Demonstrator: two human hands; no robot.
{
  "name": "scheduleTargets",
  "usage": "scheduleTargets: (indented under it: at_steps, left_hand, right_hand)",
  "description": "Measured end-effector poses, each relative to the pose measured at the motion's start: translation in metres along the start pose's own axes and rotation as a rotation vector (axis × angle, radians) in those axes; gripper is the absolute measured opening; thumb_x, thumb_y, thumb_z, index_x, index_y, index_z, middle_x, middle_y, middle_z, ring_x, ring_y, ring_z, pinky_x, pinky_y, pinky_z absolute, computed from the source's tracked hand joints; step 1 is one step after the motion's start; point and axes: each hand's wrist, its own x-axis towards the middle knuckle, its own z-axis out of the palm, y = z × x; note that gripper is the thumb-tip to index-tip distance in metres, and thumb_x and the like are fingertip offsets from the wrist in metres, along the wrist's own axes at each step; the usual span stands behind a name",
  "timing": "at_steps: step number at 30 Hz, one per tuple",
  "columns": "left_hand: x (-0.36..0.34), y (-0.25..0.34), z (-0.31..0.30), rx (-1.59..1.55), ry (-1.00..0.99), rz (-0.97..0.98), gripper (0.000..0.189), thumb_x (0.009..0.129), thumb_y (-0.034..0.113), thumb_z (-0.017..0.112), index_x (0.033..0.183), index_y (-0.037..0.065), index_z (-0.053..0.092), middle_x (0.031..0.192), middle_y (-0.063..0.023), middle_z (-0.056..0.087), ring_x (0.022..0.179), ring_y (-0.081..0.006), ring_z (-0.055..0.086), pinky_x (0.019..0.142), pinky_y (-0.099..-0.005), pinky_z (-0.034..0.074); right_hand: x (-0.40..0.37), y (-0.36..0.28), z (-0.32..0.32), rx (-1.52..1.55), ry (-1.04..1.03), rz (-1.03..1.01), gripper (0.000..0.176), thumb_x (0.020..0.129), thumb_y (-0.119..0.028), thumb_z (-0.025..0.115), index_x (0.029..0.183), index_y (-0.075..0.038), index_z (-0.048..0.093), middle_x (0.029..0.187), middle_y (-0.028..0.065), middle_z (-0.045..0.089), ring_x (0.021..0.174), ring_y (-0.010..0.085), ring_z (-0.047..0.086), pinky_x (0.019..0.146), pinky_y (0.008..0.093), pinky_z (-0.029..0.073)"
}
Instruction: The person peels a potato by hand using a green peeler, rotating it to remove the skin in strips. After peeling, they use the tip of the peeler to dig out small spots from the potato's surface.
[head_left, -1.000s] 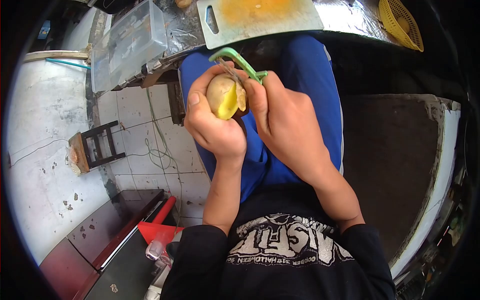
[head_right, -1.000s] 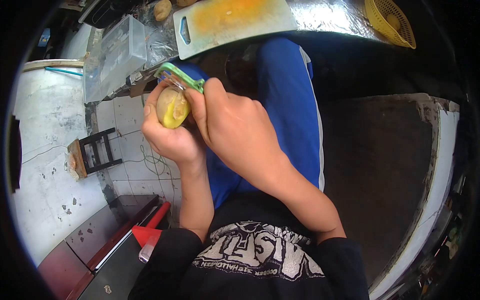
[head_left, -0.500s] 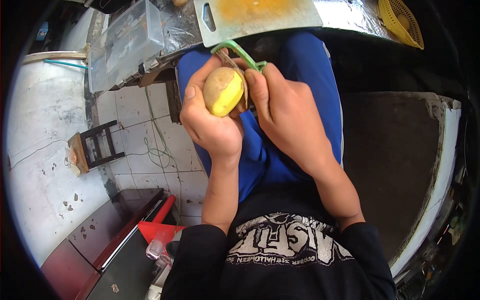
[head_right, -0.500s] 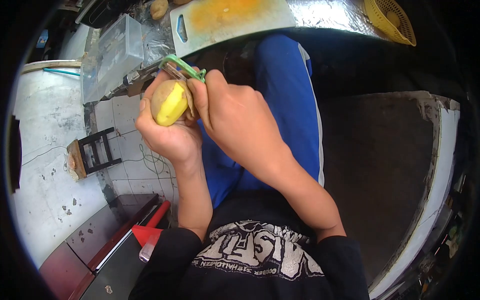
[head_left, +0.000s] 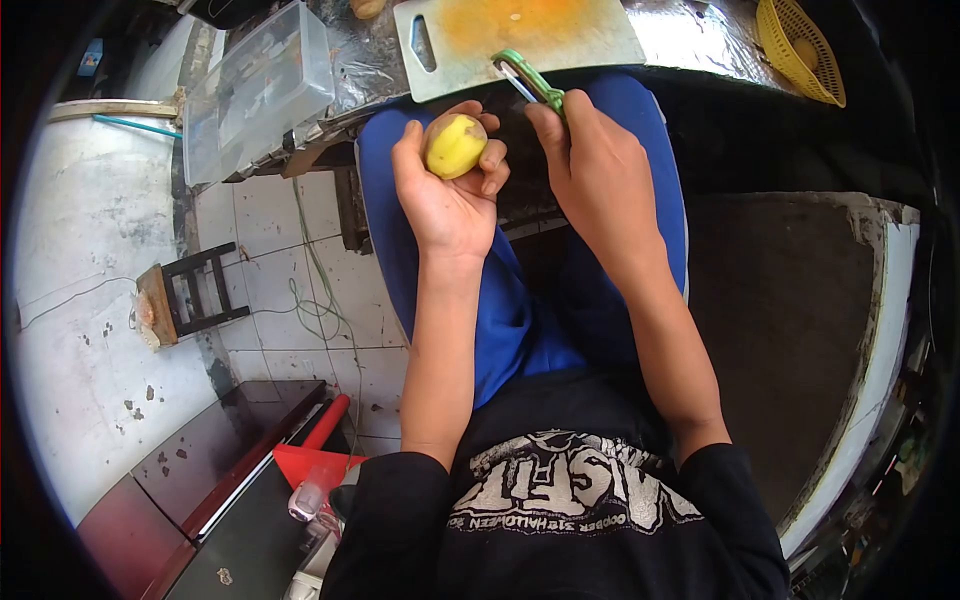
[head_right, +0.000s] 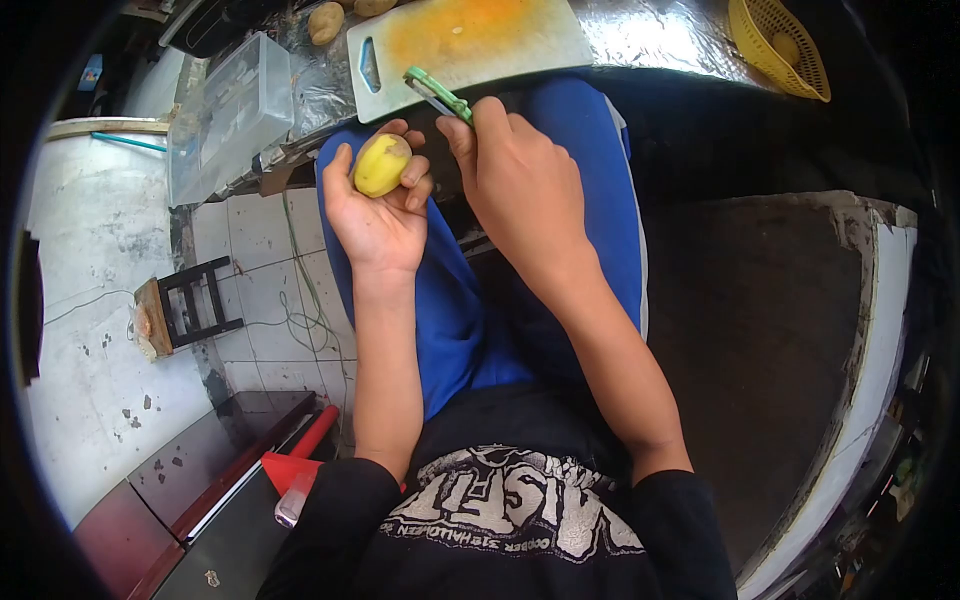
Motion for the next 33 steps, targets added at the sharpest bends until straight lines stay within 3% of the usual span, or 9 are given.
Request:
scheduleTargets:
  at_steps: [2,4,9,11,17,21,28,31,33]
  left_hand:
    - [0.001,0.0,-0.003,0.014,-0.039,0.034,0.05,0.096,0.036,0.031,0.107,-0.005,0.057,0.093,-0.0163,0.063,0.066,-0.019,0.053,0.051,-0.0271,0.041]
    - [-0.004,-0.006,0.019,0.238,0.334,0.16,0.046,0.096,0.034,0.031,0.103,-0.003,0.058,0.091,-0.0136,0.064,0.07,-0.0176,0.056,0.055,-0.0268,0.045]
    - [-0.006,-0.008,0.022,0.526,0.396,0.346,0.042,0.091,0.026,0.031,0.103,-0.003,0.059,0.089,-0.0138,0.065,0.067,-0.0185,0.059,0.062,-0.0287,0.049]
    - [-0.008,-0.009,0.02,0.619,0.364,0.408,0.041,0.094,0.024,0.031,0.1,-0.004,0.06,0.086,-0.0126,0.065,0.075,-0.0174,0.06,0.067,-0.0276,0.049]
    - [-0.011,-0.014,0.022,0.554,0.383,0.471,0.041,0.093,0.024,0.033,0.099,-0.005,0.061,0.089,-0.0147,0.066,0.08,-0.0214,0.063,0.074,-0.031,0.051]
    - [-0.014,-0.008,0.032,0.456,0.457,0.386,0.041,0.095,0.024,0.033,0.101,-0.005,0.06,0.092,-0.015,0.066,0.087,-0.0226,0.063,0.082,-0.0329,0.05]
    - [-0.012,-0.008,0.024,0.569,0.374,0.455,0.038,0.096,0.023,0.033,0.105,-0.003,0.06,0.094,-0.0124,0.066,0.089,-0.0199,0.063,0.082,-0.0313,0.049]
    - [-0.015,-0.006,0.031,0.547,0.458,0.434,0.037,0.097,0.022,0.033,0.105,-0.002,0.06,0.094,-0.0112,0.067,0.088,-0.0188,0.063,0.081,-0.0304,0.05]
    - [-0.013,-0.009,0.03,0.53,0.454,0.485,0.038,0.095,0.023,0.032,0.104,-0.004,0.058,0.091,-0.0132,0.065,0.076,-0.0208,0.064,0.067,-0.0304,0.054]
  right_hand:
    - [-0.004,-0.008,0.001,0.078,-0.047,0.013,0.032,0.095,-0.03,0.055,0.079,-0.004,0.046,0.062,0.0163,0.059,0.054,0.0384,0.059,0.046,0.0476,0.046]
    - [-0.015,-0.022,-0.001,0.102,-0.143,0.011,0.034,0.097,-0.033,0.05,0.08,-0.004,0.046,0.063,0.0177,0.06,0.055,0.0393,0.06,0.046,0.0481,0.047]
    - [-0.023,-0.035,0.007,0.087,-0.224,0.009,0.033,0.098,-0.031,0.05,0.079,-0.004,0.045,0.061,0.0163,0.058,0.051,0.0374,0.058,0.044,0.0455,0.046]
    - [-0.023,-0.038,0.008,0.085,-0.205,0.002,0.032,0.098,-0.028,0.051,0.078,-0.004,0.044,0.06,0.0157,0.056,0.052,0.0368,0.057,0.044,0.0445,0.044]
    - [-0.018,-0.043,0.007,0.077,-0.157,0.002,0.032,0.099,-0.027,0.05,0.078,-0.003,0.044,0.059,0.0159,0.056,0.051,0.0367,0.056,0.045,0.0437,0.044]
    - [-0.018,-0.039,0.01,0.135,-0.161,0.039,0.034,0.098,-0.029,0.049,0.078,-0.003,0.046,0.059,0.0169,0.058,0.05,0.0377,0.058,0.043,0.0448,0.046]
    - [-0.016,-0.044,0.012,0.185,-0.173,0.084,0.038,0.098,-0.034,0.047,0.077,-0.002,0.047,0.058,0.0191,0.06,0.05,0.0398,0.06,0.043,0.0482,0.048]
    - [-0.021,-0.046,0.013,0.233,-0.19,0.11,0.038,0.099,-0.033,0.047,0.077,-0.001,0.048,0.059,0.0208,0.06,0.051,0.0408,0.06,0.044,0.0491,0.048]
    - [-0.014,-0.046,0.011,0.211,-0.185,0.124,0.038,0.099,-0.032,0.046,0.077,-0.001,0.048,0.059,0.0218,0.06,0.051,0.0414,0.06,0.045,0.0493,0.048]
